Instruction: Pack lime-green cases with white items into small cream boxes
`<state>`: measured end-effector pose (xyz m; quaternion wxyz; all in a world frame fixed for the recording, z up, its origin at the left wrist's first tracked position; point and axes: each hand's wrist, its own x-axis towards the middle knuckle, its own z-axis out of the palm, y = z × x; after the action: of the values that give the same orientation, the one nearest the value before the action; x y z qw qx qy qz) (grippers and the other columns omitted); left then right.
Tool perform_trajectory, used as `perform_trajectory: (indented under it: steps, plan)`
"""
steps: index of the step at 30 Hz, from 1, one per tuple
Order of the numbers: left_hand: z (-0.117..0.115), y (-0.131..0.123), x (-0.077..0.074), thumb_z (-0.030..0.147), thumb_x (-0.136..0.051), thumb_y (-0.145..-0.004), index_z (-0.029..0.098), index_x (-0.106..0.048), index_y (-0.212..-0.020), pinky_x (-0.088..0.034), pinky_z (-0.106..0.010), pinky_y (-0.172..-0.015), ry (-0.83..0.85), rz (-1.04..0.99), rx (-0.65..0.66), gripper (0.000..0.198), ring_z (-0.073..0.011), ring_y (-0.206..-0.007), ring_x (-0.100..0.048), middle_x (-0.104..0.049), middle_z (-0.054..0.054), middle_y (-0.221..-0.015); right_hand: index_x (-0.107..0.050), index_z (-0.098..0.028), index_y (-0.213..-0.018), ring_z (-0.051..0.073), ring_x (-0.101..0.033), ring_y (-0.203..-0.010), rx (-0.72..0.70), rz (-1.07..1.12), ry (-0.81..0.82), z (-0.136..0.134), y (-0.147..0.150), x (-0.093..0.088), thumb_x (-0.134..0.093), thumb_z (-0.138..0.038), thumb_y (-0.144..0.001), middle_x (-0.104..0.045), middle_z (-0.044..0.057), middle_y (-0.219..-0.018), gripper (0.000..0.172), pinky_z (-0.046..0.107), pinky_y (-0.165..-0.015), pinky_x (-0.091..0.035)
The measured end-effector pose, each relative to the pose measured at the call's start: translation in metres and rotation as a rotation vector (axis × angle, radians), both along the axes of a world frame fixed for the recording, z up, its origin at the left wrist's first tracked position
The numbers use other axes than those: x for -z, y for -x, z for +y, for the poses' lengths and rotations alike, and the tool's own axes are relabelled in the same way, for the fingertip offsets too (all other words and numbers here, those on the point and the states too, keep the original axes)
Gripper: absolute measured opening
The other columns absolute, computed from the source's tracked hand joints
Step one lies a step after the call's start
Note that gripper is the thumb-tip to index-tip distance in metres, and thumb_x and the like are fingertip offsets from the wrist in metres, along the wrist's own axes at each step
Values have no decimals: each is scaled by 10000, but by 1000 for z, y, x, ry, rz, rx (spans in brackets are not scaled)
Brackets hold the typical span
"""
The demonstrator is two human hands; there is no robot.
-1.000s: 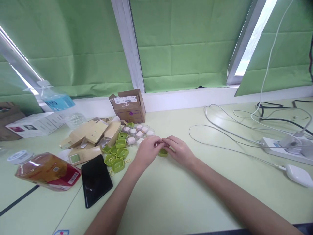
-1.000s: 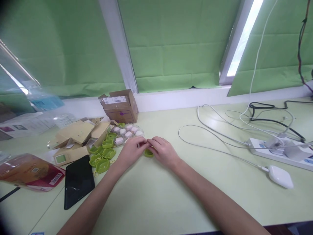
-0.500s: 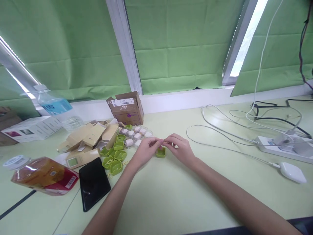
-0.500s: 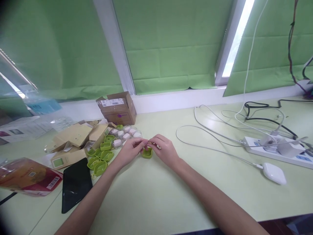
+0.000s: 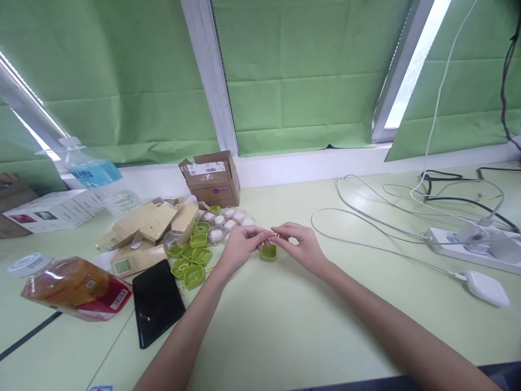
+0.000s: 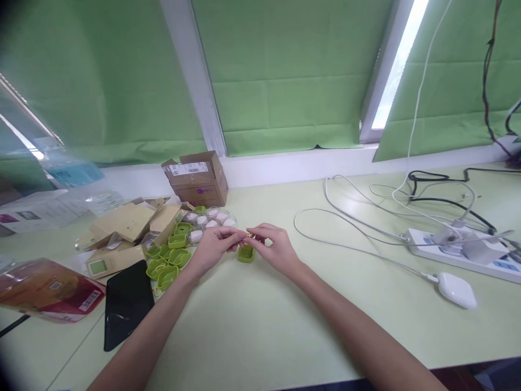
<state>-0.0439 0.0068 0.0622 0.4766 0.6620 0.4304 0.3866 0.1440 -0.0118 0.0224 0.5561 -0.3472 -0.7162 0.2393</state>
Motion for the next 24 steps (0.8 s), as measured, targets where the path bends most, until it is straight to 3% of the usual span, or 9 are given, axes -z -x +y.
perform_trajectory:
  steps: [9, 19, 24]
  plan:
    - [-3, -6, 1, 457, -792, -729, 144, -793, -748, -413, -218, -530, -50, -76, -41, 314, -99, -543, -495, -665, -22, -600, -807, -236, -964, 165, -659, -729, -80, 218, 307, -4, 5, -5, -759, -434, -845, -733, 38, -850, 237, 294, -660, -541]
    - [-3, -7, 6, 474, -769, -758, 143, -797, -768, -420, -226, -539, -102, -49, -82, 332, -107, -545, -505, -659, -17, -590, -793, -195, -910, 164, -670, -680, -51, 329, 394, -6, 6, -8, -834, -446, -754, -758, 49, -824, 298, 305, -657, -573]
    - [-2, -8, 8, 535, -727, -798, 133, -766, -703, -404, -236, -535, -85, -20, -58, 415, -112, -545, -505, -674, -45, -611, -789, -191, -896, 162, -670, -668, -53, 296, 358, -3, 4, -7, -800, -480, -781, -760, 61, -851, 311, 307, -634, -574]
